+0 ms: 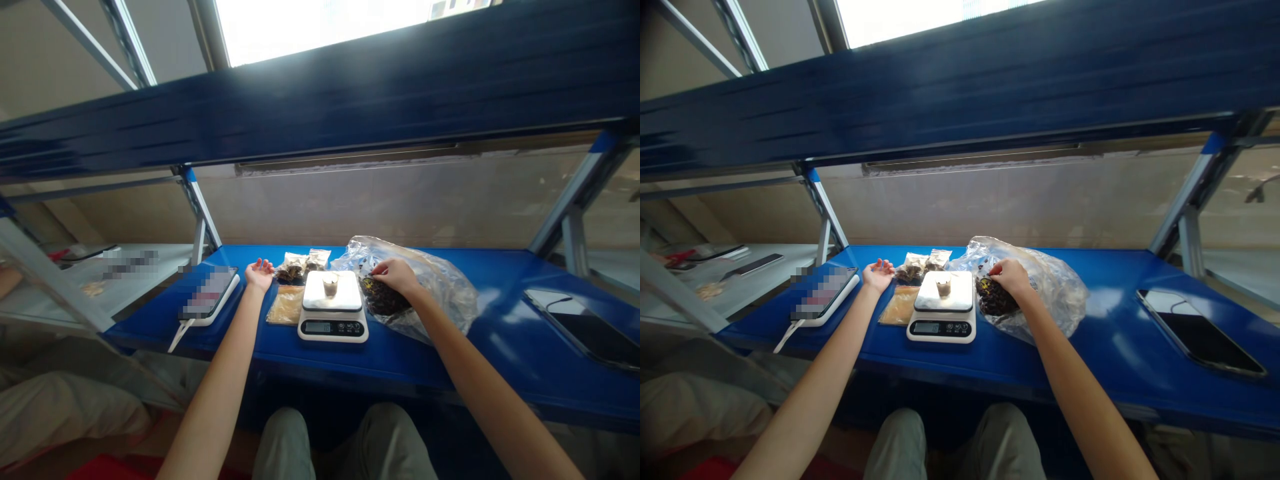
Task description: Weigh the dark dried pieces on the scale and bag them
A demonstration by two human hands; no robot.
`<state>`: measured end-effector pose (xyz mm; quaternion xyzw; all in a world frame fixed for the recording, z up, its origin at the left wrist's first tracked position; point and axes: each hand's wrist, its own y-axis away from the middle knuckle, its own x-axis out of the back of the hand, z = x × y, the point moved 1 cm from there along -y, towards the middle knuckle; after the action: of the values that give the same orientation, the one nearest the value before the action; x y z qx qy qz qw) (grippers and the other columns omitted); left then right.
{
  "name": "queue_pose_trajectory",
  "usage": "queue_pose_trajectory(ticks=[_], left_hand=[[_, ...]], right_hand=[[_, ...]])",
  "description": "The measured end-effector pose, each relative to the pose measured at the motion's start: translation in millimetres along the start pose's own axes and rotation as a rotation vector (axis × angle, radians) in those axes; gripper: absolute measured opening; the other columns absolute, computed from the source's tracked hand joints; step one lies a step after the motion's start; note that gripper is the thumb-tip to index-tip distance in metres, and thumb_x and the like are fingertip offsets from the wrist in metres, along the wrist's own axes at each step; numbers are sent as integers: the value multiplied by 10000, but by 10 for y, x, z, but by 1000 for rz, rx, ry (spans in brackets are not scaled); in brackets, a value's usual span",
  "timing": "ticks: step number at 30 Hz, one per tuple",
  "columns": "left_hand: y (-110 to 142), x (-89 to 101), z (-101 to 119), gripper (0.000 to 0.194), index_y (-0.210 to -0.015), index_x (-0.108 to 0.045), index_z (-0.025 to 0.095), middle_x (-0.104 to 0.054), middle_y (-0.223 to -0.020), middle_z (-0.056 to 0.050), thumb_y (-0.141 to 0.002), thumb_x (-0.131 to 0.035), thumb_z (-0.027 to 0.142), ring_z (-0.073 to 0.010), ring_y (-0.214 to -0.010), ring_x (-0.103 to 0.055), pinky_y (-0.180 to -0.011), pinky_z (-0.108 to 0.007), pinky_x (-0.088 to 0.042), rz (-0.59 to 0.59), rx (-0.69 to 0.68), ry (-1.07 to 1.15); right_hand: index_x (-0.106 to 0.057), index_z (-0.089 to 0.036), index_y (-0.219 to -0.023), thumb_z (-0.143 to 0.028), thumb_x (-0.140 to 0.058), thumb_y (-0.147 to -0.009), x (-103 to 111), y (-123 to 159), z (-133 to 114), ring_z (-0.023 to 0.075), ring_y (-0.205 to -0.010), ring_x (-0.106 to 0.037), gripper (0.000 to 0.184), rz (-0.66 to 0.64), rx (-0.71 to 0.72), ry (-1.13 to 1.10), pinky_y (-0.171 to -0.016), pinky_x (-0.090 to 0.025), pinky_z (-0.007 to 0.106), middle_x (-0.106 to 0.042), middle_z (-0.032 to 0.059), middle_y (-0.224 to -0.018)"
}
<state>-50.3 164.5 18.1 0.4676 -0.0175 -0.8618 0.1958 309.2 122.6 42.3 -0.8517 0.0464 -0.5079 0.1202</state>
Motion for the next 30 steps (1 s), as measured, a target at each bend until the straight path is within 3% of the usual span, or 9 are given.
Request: queue_pose_trajectory(ticks=[7,18,21,26,30], left_hand=[[2,-1,2,104,-663,-466,176,-513,-556,-18,-685,-381,120,-134,-492,-497,-486,-234,-343,-3,1,10],[-17,3,-2,124,-654,-467,176,-518,-565,-20,-720,-375,127,-131,-478,-498,-481,-230,-345,-4,7,21],[-23,6,-4,125,-656,-474,176,-522,-575,-21,-730,-381,136,-129,-482,-500,-482,-229,-345,-4,4,22],[-16,4,-9,129,-649,-474,176,-514,-575,-15,-731,-381,142,-126,-481,-495,-480,-231,-341,-3,13,23],[8,-5,-7,130,-647,-470,178,-512,-560,-15,-719,-376,123,-132,-484,-499,-477,-232,-340,4,3,16]], right_hand=[[-745,-142,-817,-171,-638,-704,56,-15,12,185,-732,-672,158,134,-28,-90,-637,-472,221,-735,84,-801],[-737,-161,-875,-98,-532,-739,-67,-59,31,193,-851,-672,254,-47,61,-4,-693,-485,211,-732,71,-920],[-744,-190,-812,-79,-514,-716,-68,-67,32,191,-822,-671,273,-67,89,12,-687,-476,206,-740,43,-859],[-733,-187,-723,-189,-528,-759,-89,-82,39,183,-682,-657,208,-93,117,32,-634,-468,215,-728,39,-710],[-727,-161,-807,-184,-538,-785,-114,-90,44,189,-759,-662,193,-101,131,49,-671,-464,226,-734,76,-854]])
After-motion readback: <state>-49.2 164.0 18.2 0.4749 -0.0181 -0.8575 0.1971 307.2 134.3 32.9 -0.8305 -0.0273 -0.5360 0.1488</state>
